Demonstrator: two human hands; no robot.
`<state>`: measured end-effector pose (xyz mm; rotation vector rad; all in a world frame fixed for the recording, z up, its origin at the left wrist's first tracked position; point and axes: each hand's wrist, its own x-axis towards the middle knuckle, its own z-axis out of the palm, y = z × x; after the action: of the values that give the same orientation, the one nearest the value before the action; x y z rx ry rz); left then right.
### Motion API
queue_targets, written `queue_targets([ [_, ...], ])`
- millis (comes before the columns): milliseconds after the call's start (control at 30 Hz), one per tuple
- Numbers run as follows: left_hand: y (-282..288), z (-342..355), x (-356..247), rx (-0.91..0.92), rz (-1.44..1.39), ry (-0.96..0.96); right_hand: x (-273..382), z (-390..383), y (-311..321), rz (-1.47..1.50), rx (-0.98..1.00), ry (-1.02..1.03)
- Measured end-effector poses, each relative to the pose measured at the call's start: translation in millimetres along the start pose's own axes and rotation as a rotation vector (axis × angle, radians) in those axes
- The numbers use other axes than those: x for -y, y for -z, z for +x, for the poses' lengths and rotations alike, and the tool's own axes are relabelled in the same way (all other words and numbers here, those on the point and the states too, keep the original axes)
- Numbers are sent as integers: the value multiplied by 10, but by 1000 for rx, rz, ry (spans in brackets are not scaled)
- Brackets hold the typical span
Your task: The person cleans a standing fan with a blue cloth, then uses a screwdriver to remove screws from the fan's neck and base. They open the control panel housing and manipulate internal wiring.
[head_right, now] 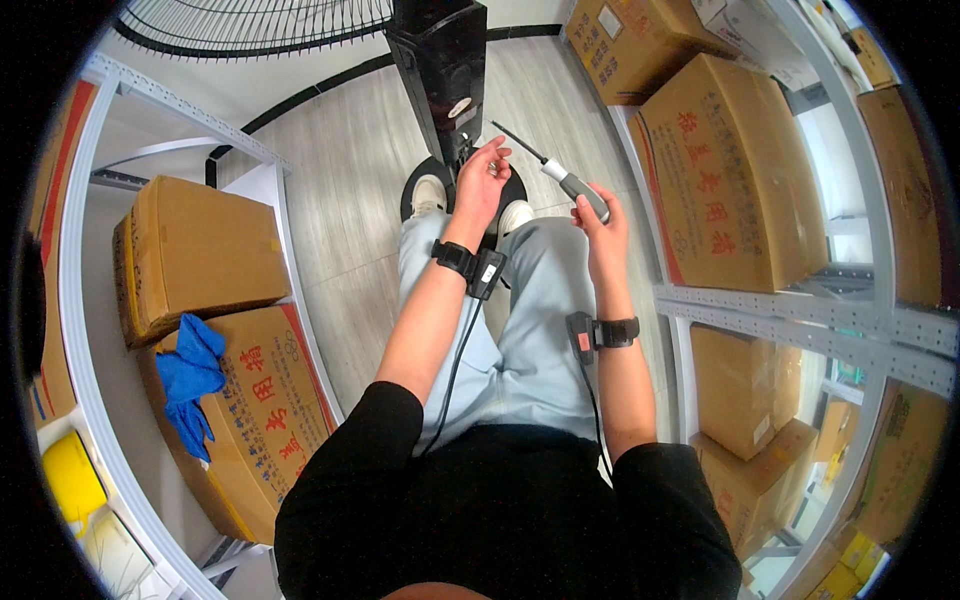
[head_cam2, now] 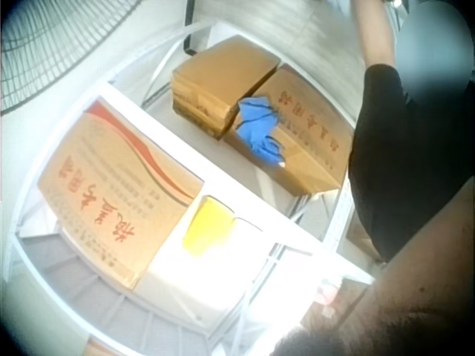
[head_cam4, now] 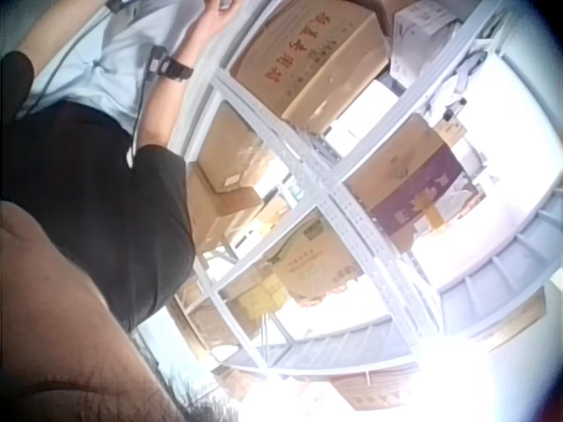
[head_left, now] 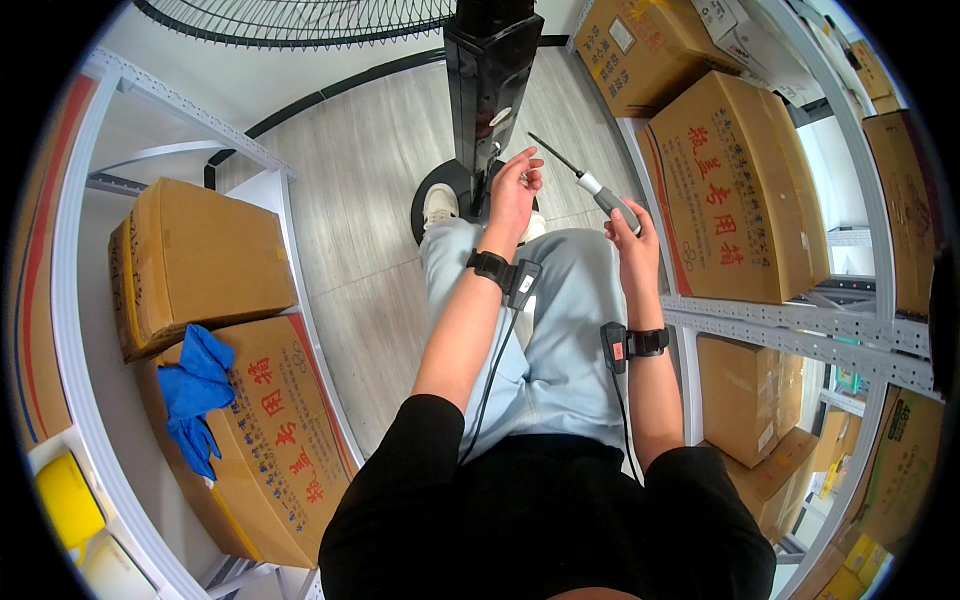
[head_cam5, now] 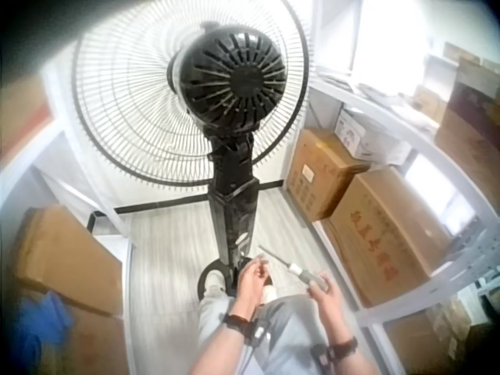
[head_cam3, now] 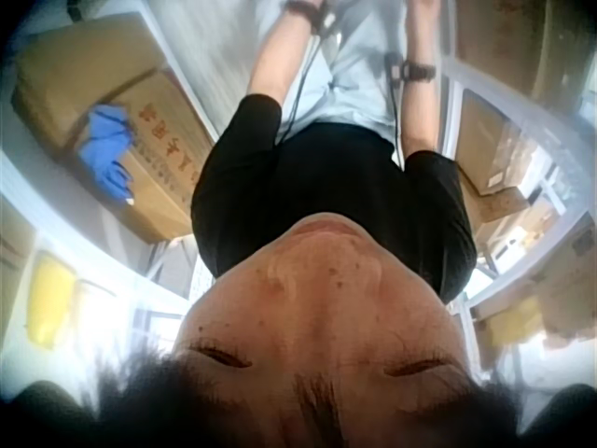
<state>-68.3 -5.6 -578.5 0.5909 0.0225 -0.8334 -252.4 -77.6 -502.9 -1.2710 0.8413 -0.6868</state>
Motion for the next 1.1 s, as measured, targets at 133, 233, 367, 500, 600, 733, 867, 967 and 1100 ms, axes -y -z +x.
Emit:
queue_targets([
  [133,8,-52,-25,-51,-8,12,-51,-138,85,-71,22,-57],
  [233,162,-40,-26,-99,112,-30,-139,-173,72,-143,53,-96],
  [367,298,-53,-14,-276,177,2,-228,-207,15,-206,57,-142],
  [500,530,2,-113,-433,130,-66,-356,-181,-91,-174,83,-183],
  [600,585,23,-167,-523,126,-47,-461,-140,-167,-87,68,-166],
  [733,575,18,-227,-564,65,10,-531,-105,-242,-78,104,-210],
  [867,557,2,-243,-542,34,15,-611,-93,-334,-77,89,-238],
  [967,575,12,-260,-499,61,1,-632,-106,-405,-42,88,-239],
  [1100,567,24,-224,-464,85,2,-714,-85,-440,-5,92,-265],
])
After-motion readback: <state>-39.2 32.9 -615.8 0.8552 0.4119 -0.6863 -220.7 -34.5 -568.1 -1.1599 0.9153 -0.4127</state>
